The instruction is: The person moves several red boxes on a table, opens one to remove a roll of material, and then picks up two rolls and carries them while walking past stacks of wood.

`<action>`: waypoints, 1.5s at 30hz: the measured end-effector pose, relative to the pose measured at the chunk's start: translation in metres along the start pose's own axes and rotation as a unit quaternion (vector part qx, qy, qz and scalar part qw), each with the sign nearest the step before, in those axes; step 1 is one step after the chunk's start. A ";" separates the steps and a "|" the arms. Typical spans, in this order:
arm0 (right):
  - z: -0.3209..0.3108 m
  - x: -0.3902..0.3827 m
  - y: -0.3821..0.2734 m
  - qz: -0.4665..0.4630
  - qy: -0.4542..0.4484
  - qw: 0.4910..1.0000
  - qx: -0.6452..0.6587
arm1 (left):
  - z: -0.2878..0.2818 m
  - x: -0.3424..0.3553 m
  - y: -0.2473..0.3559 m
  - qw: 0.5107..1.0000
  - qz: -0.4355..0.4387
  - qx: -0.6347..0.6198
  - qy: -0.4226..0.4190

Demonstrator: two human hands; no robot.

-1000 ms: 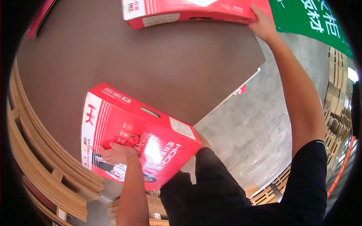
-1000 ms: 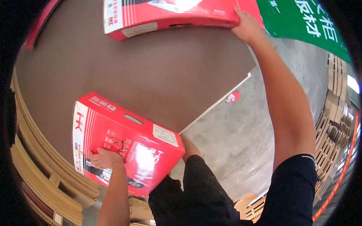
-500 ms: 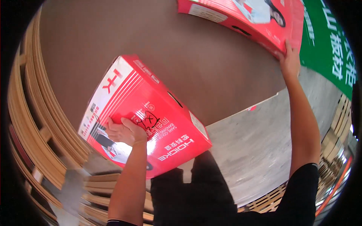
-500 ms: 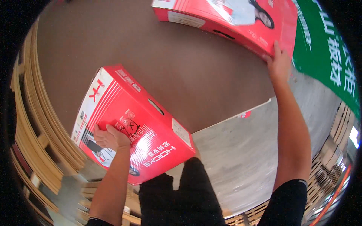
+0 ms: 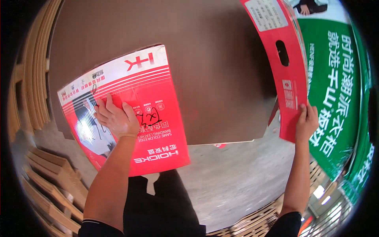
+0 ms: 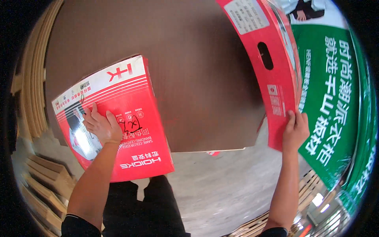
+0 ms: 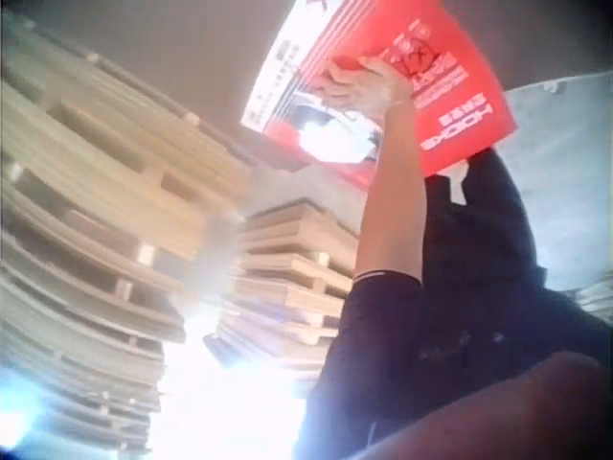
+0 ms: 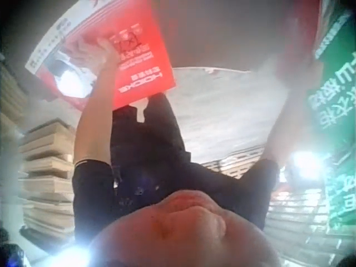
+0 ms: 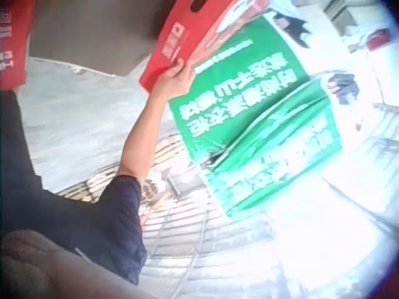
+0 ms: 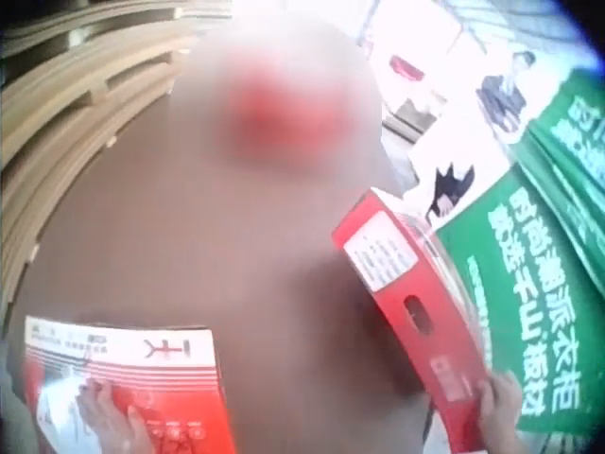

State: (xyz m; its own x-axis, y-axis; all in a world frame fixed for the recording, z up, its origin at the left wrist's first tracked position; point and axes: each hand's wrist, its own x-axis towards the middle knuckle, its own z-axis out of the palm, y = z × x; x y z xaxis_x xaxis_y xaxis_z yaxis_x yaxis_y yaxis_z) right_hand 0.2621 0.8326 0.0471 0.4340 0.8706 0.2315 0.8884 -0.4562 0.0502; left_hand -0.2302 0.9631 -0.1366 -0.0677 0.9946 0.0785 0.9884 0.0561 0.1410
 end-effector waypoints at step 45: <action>-0.074 -0.017 -0.096 0.053 0.004 0.997 0.058 | -0.009 0.005 0.001 0.998 -0.021 -0.051 -0.012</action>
State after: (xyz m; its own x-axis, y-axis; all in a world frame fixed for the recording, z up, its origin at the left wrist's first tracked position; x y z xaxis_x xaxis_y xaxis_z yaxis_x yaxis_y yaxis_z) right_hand 0.1589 0.8480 0.1100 0.5262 0.8168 0.2365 0.8488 -0.5214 -0.0876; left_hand -0.2312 0.9674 -0.1272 -0.1036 0.9935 0.0463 0.9658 0.0894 0.2435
